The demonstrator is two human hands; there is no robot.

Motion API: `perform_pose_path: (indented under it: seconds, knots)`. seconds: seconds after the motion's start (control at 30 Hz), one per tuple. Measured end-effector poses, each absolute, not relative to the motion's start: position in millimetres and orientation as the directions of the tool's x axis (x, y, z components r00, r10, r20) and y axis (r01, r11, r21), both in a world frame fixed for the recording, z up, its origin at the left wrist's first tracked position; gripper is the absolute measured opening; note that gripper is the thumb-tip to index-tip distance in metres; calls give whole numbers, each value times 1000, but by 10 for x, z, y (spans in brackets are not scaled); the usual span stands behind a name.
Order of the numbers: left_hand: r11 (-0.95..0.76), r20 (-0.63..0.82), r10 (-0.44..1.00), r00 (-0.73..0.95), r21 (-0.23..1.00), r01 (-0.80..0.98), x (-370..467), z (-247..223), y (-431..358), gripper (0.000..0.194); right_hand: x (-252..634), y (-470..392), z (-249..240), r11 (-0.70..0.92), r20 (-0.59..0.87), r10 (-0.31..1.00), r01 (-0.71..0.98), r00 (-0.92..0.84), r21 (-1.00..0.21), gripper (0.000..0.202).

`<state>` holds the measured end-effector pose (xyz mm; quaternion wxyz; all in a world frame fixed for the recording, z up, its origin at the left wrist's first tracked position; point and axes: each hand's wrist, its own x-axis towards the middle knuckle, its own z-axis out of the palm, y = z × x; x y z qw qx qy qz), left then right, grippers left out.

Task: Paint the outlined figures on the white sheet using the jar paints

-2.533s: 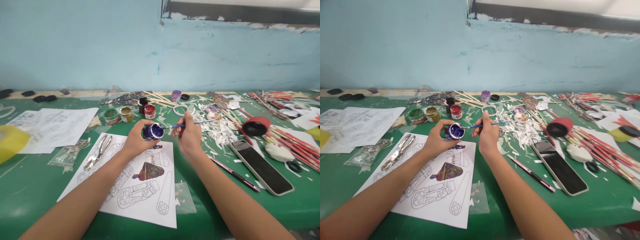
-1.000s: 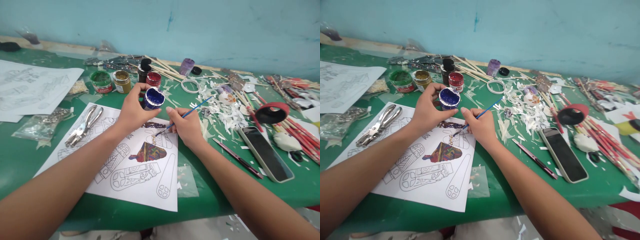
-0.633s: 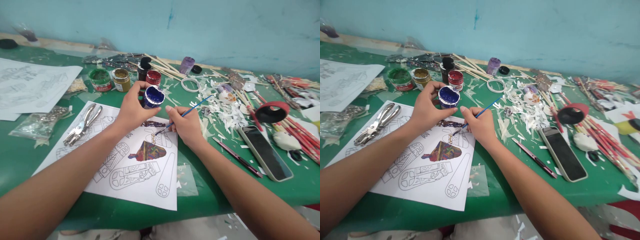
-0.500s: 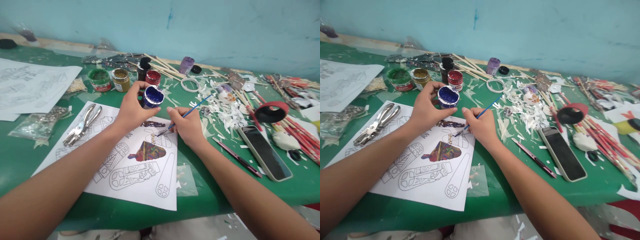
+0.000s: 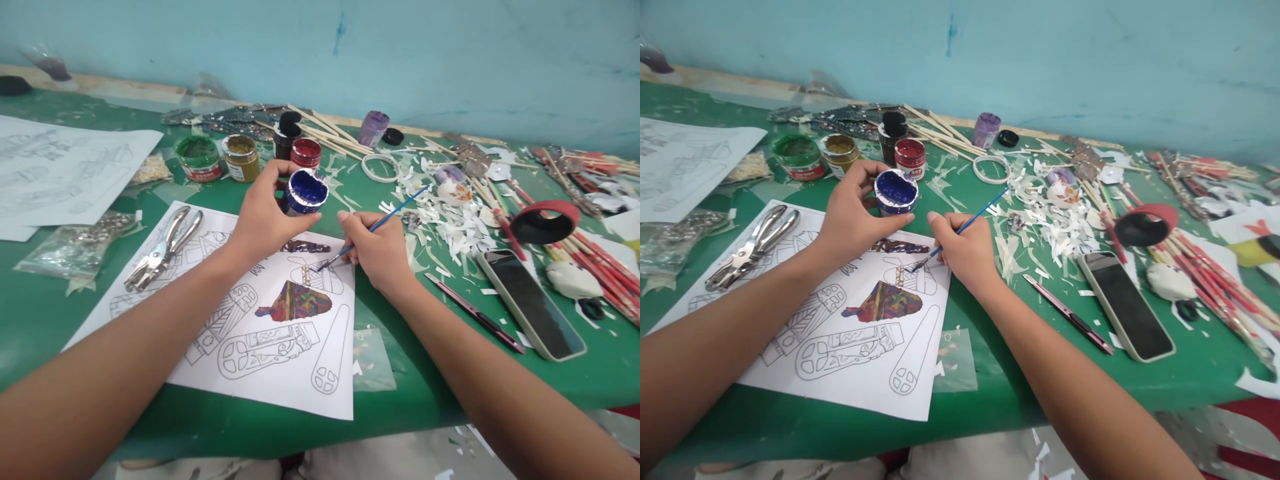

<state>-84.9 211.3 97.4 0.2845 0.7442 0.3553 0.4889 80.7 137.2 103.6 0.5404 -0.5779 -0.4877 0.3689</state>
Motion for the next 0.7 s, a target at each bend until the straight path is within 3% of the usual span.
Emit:
perform_pose_path:
  seconds: [0.3, 0.7]
  knots:
    - [-587, 531, 807, 259, 770, 250, -846, 976, 2116, 54, 813, 1365, 1062, 61, 117, 968, 243, 222, -968, 45]
    - [-595, 539, 801, 260, 763, 251, -842, 971, 2115, 54, 794, 1407, 1016, 95, 128, 971, 166, 200, -982, 47]
